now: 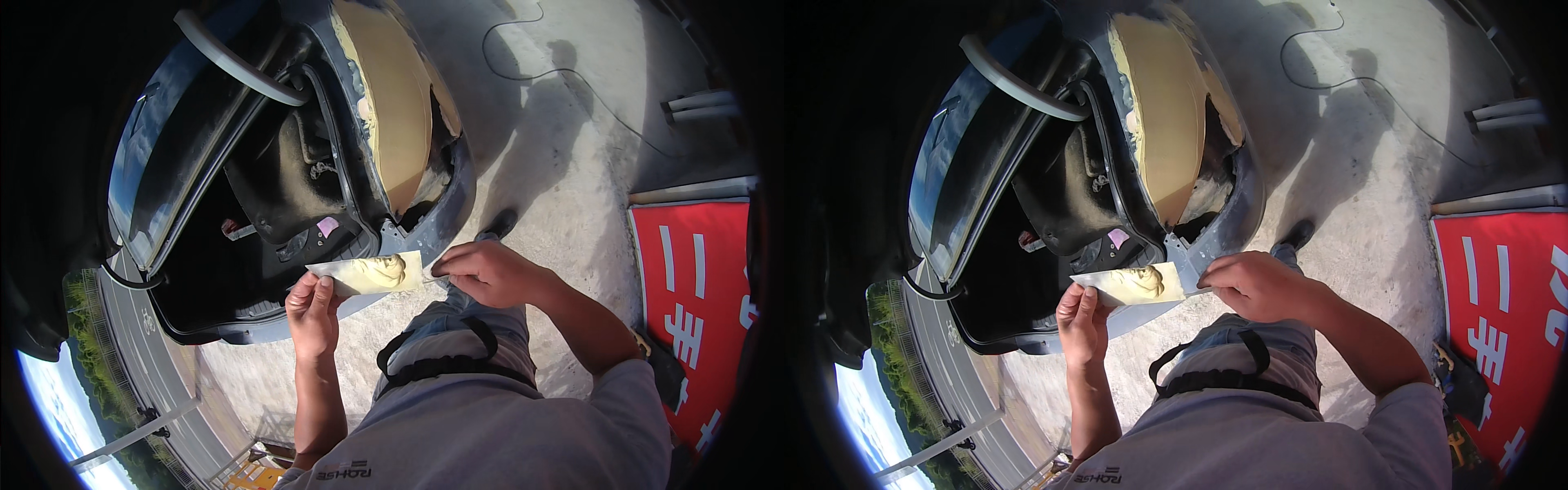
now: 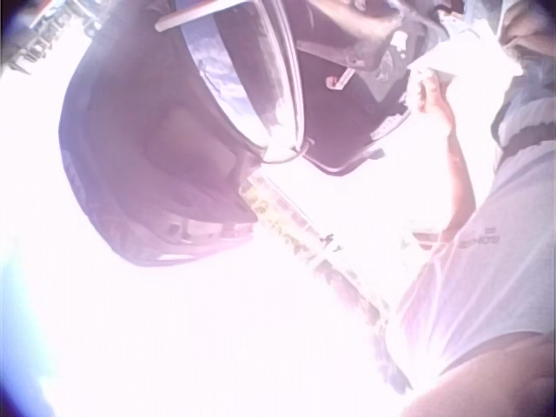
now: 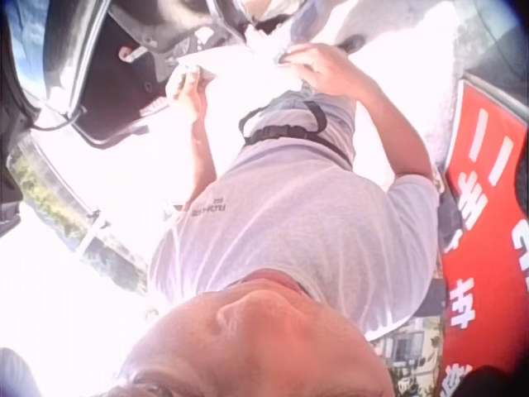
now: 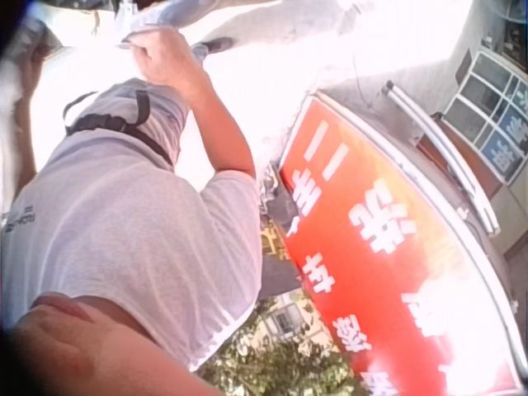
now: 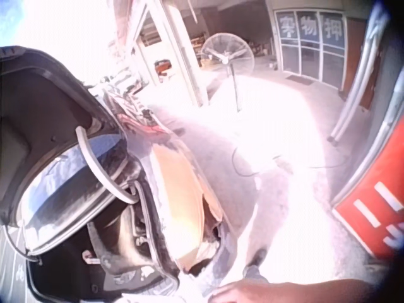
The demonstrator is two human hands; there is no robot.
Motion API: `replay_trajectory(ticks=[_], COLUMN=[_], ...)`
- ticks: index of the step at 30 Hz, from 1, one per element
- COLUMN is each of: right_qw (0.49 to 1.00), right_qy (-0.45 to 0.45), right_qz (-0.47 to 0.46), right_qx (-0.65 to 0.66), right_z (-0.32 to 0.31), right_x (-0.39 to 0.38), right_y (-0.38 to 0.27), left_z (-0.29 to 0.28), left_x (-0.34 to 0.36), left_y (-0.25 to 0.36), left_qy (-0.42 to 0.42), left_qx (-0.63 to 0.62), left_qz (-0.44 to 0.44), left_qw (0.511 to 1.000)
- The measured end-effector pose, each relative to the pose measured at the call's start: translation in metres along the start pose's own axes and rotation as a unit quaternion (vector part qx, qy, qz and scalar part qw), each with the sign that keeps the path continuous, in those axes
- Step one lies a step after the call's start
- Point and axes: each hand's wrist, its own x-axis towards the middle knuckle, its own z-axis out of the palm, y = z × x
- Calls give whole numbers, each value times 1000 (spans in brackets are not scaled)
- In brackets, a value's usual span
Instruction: The person walks toward a dark car with its trunk open and applies a beige body filler to the rear quarter panel using a spreader. They repeatedly scoop filler from a palette and smooth it over the damaged area, gradually covering a larger section of the panel.
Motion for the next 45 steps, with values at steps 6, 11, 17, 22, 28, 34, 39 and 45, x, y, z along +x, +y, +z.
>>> replay_trajectory(ticks=[6,11,17,22,28,34,39,45], right_qw=[818,726,733,824,836,838,815,839], right_qy=[276,363,370,353,365,364,334,299], right_qz=[350,263,219,85,95,125,132,70], right_qx=[363,521,528,434,399,388,455,449], right_z=[-15,-22,-41,-60,-100,-166,-242,-363], right_x=[-24,-31,-24,-6,11,-19,-41,-38], right_y=[56,84,50,2,9,49,50,30], left_z=[15,30,58,96,162,271,369,417], left_x=[1,0,3,16,25,53,80,90], left_y=[16,21,18,12,10,-6,-23,-20], left_qy=[11,46,28,3,-34,-111,-175,-186], left_qx=[-83,-125,-59,35,132,259,325,411], left_qz=[14,-7,44,81,102,118,77,24], left_qw=[996,991,997,996,985,952,926,892])
